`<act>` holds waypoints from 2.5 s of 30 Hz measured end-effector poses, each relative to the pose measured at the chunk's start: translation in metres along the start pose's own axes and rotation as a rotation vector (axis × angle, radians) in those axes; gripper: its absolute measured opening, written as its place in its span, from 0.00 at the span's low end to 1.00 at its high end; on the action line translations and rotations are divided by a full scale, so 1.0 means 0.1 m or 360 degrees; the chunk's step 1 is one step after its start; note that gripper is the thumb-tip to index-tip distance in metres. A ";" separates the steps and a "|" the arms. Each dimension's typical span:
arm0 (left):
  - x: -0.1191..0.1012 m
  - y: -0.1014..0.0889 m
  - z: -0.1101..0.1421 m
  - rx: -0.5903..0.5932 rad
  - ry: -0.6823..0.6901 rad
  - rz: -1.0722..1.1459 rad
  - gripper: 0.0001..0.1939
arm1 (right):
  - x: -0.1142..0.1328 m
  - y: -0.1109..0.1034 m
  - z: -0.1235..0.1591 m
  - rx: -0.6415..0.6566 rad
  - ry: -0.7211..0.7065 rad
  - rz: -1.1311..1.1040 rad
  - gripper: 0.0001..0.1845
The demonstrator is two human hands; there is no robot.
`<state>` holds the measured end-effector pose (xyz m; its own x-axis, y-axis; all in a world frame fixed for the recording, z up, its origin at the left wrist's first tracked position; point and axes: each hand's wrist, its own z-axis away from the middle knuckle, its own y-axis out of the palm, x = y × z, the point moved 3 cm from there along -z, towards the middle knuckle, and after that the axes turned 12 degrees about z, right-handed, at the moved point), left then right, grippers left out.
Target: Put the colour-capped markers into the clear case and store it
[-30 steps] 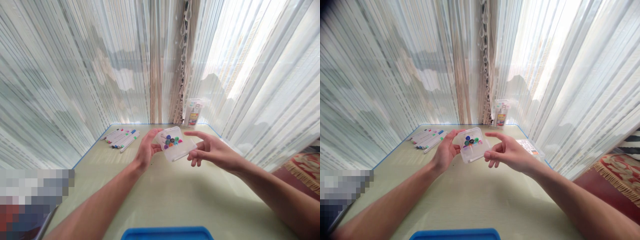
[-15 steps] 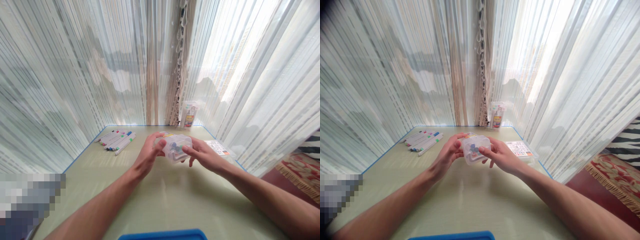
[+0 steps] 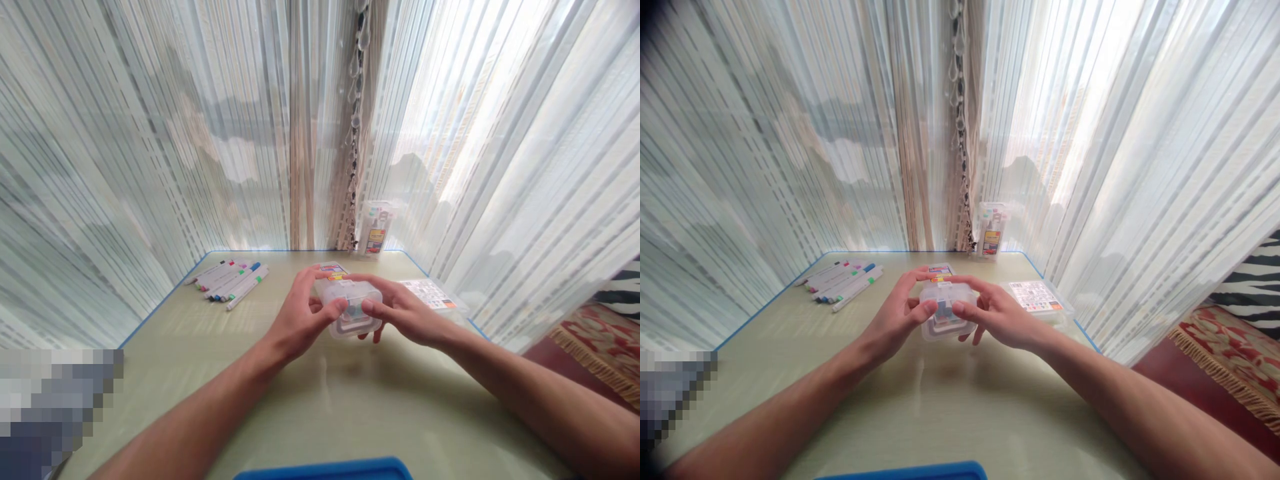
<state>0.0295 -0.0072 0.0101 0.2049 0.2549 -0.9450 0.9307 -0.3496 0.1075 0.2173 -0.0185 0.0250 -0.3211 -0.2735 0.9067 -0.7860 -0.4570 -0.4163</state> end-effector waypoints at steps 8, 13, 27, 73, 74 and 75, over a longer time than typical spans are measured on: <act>-0.01 0.04 0.02 -0.0049 -0.0037 0.0014 0.27 | 0.01 -0.01 -0.01 -0.0074 -0.0024 -0.0030 0.35; -0.03 0.10 0.04 0.0041 -0.0081 0.0126 0.32 | 0.02 -0.10 -0.02 -0.0327 -0.0072 -0.0037 0.33; -0.14 0.16 0.06 0.0083 0.0366 -0.0497 0.24 | 0.12 -0.33 -0.02 -0.0375 -0.0100 -0.0037 0.26; -0.13 -0.14 -0.07 -0.0457 0.0349 -0.0505 0.30 | 0.74 0.05 -0.45 -0.0873 -0.1240 0.2156 0.26; -0.13 -0.14 -0.06 -0.0456 0.0341 -0.0532 0.29 | 0.74 0.06 -0.44 -0.0897 -0.1299 0.2194 0.25; -0.14 -0.14 -0.06 -0.0456 0.0335 -0.0558 0.29 | 0.73 0.07 -0.42 -0.0921 -0.1365 0.2232 0.25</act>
<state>0.0154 -0.0006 0.0235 -0.1062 0.4995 -0.8598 0.9943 0.0439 -0.0973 0.1662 -0.0056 0.0914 -0.6692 -0.5838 -0.4597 -0.3131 0.7826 -0.5380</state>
